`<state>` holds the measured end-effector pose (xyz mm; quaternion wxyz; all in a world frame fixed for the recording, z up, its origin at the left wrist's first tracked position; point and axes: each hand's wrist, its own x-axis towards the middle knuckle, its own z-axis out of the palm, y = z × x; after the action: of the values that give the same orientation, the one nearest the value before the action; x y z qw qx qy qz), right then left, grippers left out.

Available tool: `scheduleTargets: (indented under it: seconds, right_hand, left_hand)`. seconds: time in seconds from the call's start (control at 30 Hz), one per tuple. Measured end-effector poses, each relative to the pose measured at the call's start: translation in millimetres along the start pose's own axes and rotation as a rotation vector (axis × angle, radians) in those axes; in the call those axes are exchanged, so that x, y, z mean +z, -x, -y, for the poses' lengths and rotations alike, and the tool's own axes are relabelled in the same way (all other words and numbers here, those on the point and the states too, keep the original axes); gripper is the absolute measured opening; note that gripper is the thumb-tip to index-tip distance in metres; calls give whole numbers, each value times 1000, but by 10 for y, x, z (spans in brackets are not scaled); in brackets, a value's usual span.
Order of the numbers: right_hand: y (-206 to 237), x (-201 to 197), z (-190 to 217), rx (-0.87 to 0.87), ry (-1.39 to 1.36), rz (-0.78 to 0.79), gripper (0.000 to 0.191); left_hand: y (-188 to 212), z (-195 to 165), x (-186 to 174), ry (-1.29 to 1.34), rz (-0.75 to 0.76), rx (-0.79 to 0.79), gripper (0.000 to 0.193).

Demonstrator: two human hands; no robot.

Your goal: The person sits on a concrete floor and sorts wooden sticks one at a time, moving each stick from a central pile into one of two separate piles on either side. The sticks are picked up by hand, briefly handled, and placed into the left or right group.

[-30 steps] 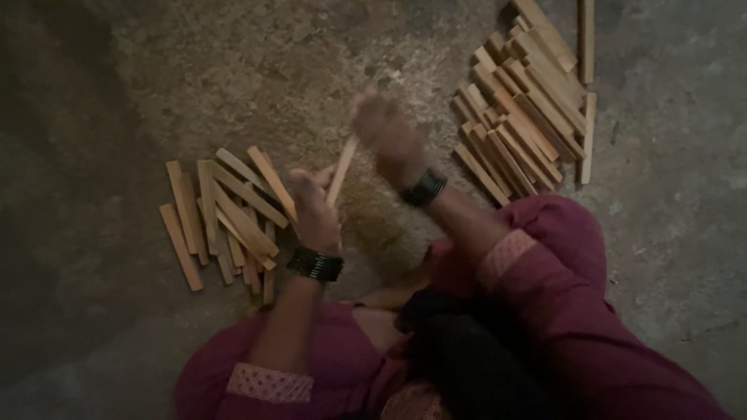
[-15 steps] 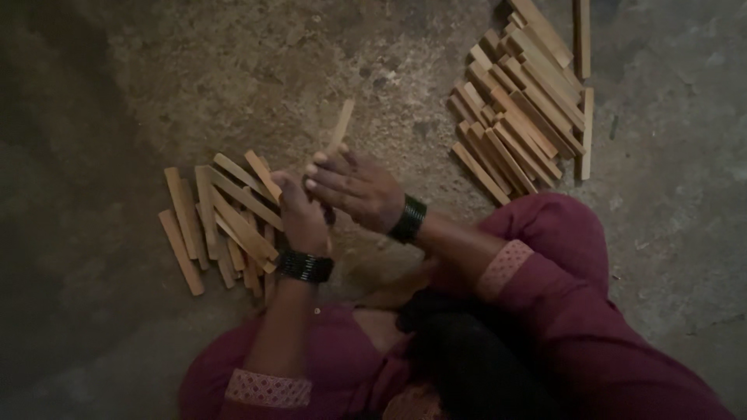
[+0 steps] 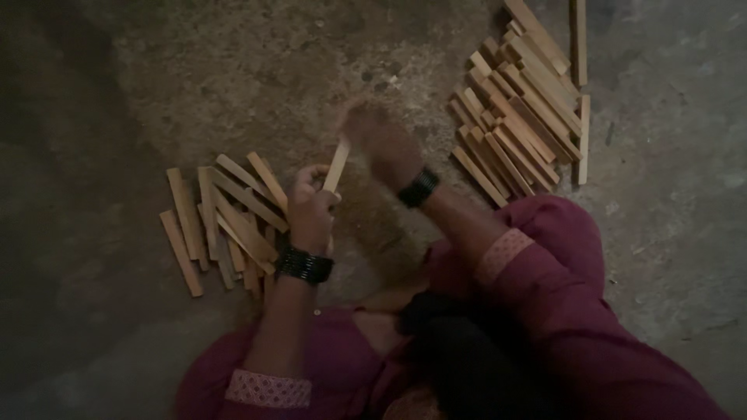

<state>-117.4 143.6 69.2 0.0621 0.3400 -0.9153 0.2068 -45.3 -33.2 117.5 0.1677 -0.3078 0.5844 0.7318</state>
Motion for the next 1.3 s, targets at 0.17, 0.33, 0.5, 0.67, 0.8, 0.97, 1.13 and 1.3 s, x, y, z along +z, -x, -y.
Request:
scheduleTargets:
  seconds: [0.17,0.33,0.5,0.67,0.8,0.97,1.13,1.3]
  right_hand:
    - [-56,-89,-250,440,-408,-136,69]
    - [-57,-110,-142,713,-1156,-261,37]
    - [-93,-91,-95,786,-1365,-112,22]
    - [-99,-176,8,758,-1561,-226,19]
    - [-145,-283,113,509,-905,-96,35]
    - [-178,-257,142,648,-1284,390,27]
    - [-29,-134,398,644,-919,127,29]
    - [-24,-121,381,364,-657,-89,28]
  left_hand:
    - [-139,160,-29,-145,10,188,30]
    - [-169,128,-35,-266,148,75,39]
    - [-129,61,47,-435,188,-26,42]
    - [-124,67,40,-356,85,-58,42]
    - [-151,103,21,-588,70,216,42]
    - [-83,154,61,-931,76,327,34]
    - [-87,195,107,-885,-17,233,31]
    - [-116,255,79,-796,-38,283,30]
